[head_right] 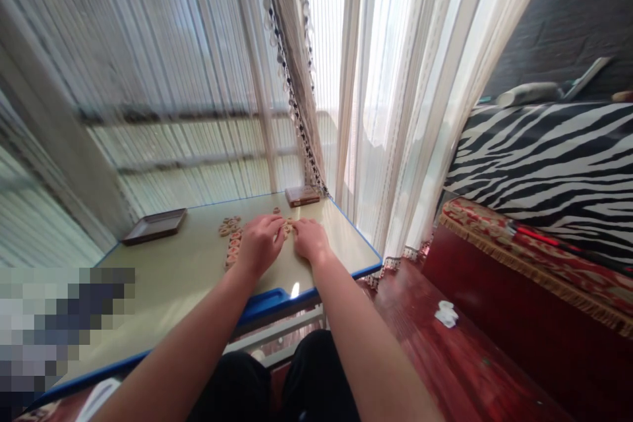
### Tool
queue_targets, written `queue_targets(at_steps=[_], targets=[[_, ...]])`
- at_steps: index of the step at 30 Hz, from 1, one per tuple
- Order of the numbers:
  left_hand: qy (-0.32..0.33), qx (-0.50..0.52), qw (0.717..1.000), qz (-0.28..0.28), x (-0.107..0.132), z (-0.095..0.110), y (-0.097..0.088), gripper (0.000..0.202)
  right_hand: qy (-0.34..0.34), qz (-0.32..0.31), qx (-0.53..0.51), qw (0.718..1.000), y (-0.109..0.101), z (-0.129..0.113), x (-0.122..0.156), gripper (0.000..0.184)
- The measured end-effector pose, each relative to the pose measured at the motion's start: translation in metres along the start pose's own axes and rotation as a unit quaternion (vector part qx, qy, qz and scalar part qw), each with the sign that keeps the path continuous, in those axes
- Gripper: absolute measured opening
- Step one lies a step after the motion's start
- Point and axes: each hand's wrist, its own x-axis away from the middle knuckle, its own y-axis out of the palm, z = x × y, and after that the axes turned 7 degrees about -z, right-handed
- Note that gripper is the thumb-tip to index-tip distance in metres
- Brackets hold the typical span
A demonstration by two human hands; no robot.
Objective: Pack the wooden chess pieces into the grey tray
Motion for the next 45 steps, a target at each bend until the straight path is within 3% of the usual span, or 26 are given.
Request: queue_targets(at_steps=[7,12,16,19,31,39,45], targets=[[0.002,-0.018,0.999,-0.034,0.010,0.003,0.004,0.024,0.035,0.027,-0.028,0.999,-0.003,0.008,0.005,0.021],[-0.031,-0.016,0.998,-0.044,0.014,0.004,0.006,0.023,0.028,0.055,-0.091,0.994,-0.008,0.004,0.010,0.021],[-0.042,-0.014,0.997,-0.062,0.015,0.004,0.005,0.027,0.000,0.102,-0.278,0.955,-0.010,-0.001,0.015,0.023],[-0.041,0.004,0.997,-0.067,0.015,0.002,0.004,0.029,-0.041,0.132,-0.360,0.923,-0.010,-0.004,0.017,0.026],[-0.034,0.051,0.998,-0.022,0.016,-0.001,0.007,0.026,-0.034,0.078,-0.576,0.813,-0.008,-0.004,0.013,0.033],[-0.035,0.085,0.996,0.000,0.015,-0.004,0.005,0.027,0.004,0.048,-0.616,0.786,-0.013,-0.006,0.015,0.030],[-0.042,0.083,0.995,-0.022,0.017,-0.003,0.002,0.026,0.024,-0.003,-0.629,0.777,-0.016,-0.009,0.018,0.027]])
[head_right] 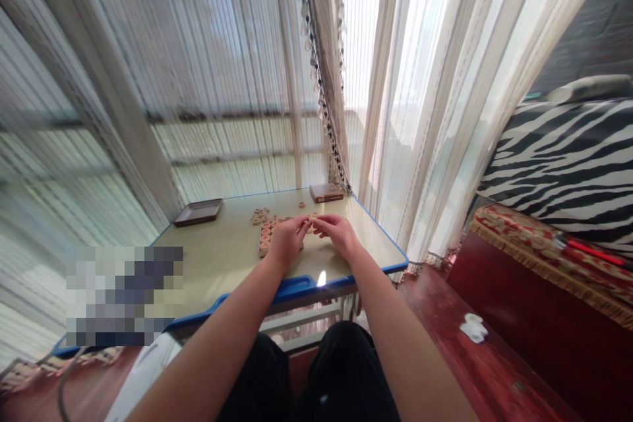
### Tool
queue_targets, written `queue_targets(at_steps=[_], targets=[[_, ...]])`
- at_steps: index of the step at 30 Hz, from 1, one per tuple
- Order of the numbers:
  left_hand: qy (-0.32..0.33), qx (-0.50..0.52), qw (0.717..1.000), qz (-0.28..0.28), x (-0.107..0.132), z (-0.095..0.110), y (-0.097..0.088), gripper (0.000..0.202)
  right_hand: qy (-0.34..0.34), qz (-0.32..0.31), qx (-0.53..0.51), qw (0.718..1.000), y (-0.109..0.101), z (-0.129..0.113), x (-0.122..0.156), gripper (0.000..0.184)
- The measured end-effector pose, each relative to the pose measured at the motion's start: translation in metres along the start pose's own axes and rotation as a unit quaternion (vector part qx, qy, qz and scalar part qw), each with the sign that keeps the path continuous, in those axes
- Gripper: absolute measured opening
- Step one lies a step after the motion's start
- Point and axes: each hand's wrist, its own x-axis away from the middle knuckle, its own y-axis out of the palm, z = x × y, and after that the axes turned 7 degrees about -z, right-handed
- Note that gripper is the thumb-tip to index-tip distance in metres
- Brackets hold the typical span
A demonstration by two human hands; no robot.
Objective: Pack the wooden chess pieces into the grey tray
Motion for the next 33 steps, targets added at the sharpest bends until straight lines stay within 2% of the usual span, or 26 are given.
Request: queue_targets(at_steps=[12,20,27,33], targets=[[0.027,0.047,0.998,0.017,0.0026,-0.0024,0.0030,0.021,0.036,-0.020,-0.042,0.998,0.0002,-0.0020,0.0018,0.025],[0.037,0.070,0.996,0.031,0.0031,-0.0038,0.0028,0.025,0.016,-0.029,-0.032,0.999,-0.0004,-0.0025,0.0028,0.030],[0.017,0.073,0.997,0.033,0.0041,-0.0034,0.0013,0.025,-0.032,-0.009,0.041,0.999,0.0004,0.0005,-0.0001,0.031],[0.010,0.080,0.996,0.038,0.0044,0.0014,-0.0015,0.025,-0.041,-0.014,-0.002,0.999,0.0013,0.0008,-0.0009,0.031]])
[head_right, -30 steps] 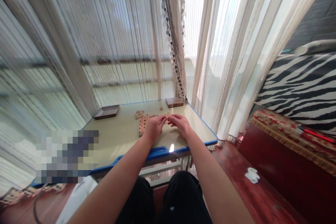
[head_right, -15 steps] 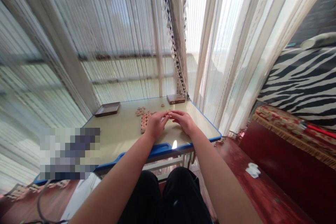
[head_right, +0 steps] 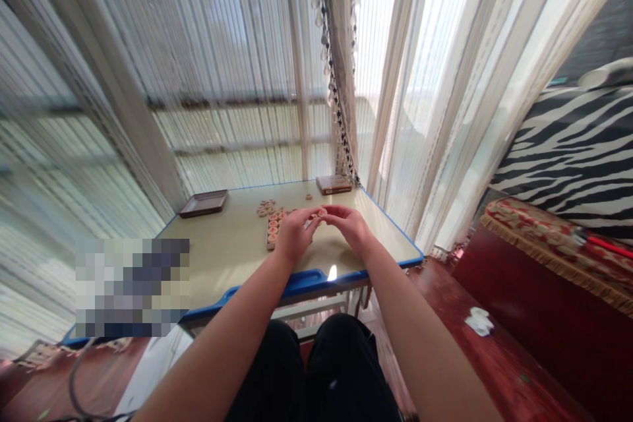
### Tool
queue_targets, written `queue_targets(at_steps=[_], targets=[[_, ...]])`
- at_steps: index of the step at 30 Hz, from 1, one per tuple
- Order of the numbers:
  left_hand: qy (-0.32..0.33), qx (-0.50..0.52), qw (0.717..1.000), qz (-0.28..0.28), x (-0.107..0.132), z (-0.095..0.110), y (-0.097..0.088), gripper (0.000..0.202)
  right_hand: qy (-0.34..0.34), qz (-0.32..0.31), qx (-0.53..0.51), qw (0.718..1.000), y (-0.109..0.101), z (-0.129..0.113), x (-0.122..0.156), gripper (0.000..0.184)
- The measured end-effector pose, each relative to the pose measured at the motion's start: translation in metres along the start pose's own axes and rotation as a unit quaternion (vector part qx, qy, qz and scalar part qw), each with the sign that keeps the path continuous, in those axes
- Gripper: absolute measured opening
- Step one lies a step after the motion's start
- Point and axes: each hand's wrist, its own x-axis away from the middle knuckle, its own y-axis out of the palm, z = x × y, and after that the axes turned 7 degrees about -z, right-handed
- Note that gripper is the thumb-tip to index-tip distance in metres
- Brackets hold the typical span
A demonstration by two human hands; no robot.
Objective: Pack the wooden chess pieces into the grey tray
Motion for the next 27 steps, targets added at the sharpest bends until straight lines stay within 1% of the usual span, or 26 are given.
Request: queue_targets(at_steps=[4,9,11,13,15,16,18,21,24,25,27], targets=[[-0.006,-0.008,1.000,0.001,0.003,0.000,-0.001,0.025,-0.003,-0.008,0.006,1.000,0.001,-0.002,0.002,0.032],[-0.003,-0.037,0.998,-0.050,0.010,-0.002,-0.007,0.034,-0.006,-0.023,0.077,0.997,0.003,-0.001,0.003,0.030],[-0.019,-0.045,0.998,-0.044,0.012,-0.005,-0.015,0.037,-0.006,-0.028,0.106,0.994,0.003,0.001,0.003,0.030],[-0.045,-0.044,0.998,-0.021,0.013,-0.011,-0.027,0.035,-0.006,-0.025,0.134,0.991,0.002,0.003,0.003,0.030],[-0.056,-0.028,0.998,-0.031,0.016,-0.022,-0.041,0.029,-0.007,-0.031,0.168,0.985,0.002,0.005,0.004,0.031],[-0.056,-0.017,0.997,-0.054,0.018,-0.028,-0.048,0.028,-0.010,-0.038,0.189,0.981,0.003,0.006,0.004,0.032],[-0.065,-0.007,0.996,-0.068,0.025,-0.042,-0.061,0.027,-0.016,-0.056,0.238,0.970,0.005,0.006,0.004,0.033],[-0.075,-0.020,0.995,-0.065,0.036,-0.057,-0.073,0.024,-0.013,-0.072,0.298,0.952,0.016,0.004,0.001,0.031],[-0.071,-0.049,0.995,-0.060,0.044,-0.061,-0.076,0.023,-0.004,-0.088,0.317,0.944,0.035,0.002,-0.006,0.027],[-0.067,-0.059,0.994,-0.059,0.045,-0.060,-0.075,0.022,-0.014,-0.088,0.323,0.942,0.041,0.001,-0.008,0.026],[-0.059,-0.074,0.994,-0.052,0.046,-0.057,-0.074,0.020,-0.061,-0.081,0.359,0.928,0.053,0.001,-0.010,0.022]])
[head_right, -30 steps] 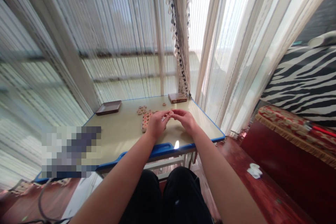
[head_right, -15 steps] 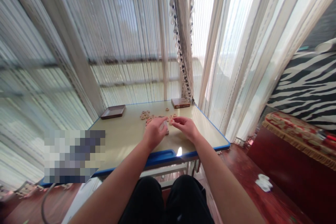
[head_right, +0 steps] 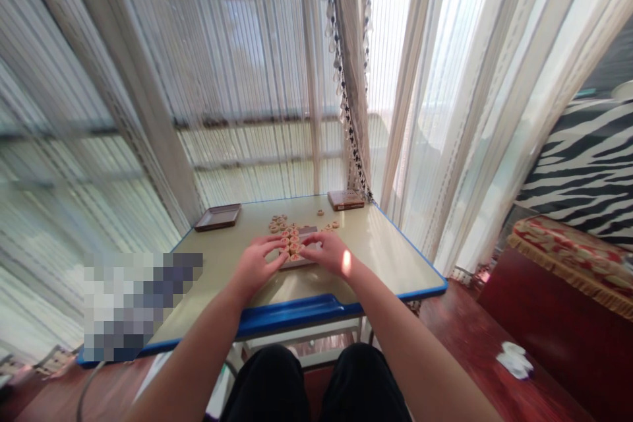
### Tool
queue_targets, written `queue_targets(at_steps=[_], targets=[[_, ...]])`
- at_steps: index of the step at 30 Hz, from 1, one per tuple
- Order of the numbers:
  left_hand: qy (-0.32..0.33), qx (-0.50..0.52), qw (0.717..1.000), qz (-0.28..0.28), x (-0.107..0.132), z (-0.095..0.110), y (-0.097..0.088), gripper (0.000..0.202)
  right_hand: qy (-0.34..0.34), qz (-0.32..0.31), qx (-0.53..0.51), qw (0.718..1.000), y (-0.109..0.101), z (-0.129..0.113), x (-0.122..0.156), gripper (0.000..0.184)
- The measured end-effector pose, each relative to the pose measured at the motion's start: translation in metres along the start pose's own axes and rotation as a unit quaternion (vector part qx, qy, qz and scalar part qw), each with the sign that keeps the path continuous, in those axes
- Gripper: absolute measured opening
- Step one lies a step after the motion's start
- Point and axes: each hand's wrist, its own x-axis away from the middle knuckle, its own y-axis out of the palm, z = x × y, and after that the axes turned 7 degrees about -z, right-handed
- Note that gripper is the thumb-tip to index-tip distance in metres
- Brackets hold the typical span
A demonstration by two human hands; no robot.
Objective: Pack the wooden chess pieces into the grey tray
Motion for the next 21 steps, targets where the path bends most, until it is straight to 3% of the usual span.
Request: queue_targets(at_steps=[4,10,18,21], targets=[[0.008,-0.006,1.000,0.026,0.002,0.009,0.001,0.015,-0.049,0.017,0.085,0.995,0.010,-0.005,-0.002,0.017],[0.020,-0.015,1.000,0.004,0.005,0.016,0.004,0.016,-0.081,0.000,0.107,0.991,0.012,0.002,-0.001,0.020],[0.010,-0.038,0.999,-0.033,0.006,0.017,0.008,0.018,-0.101,0.004,0.124,0.987,0.016,0.005,0.000,0.015],[-0.003,-0.034,0.999,-0.021,0.006,0.016,0.008,0.018,-0.086,0.017,0.136,0.987,0.015,0.004,0.001,0.017]])
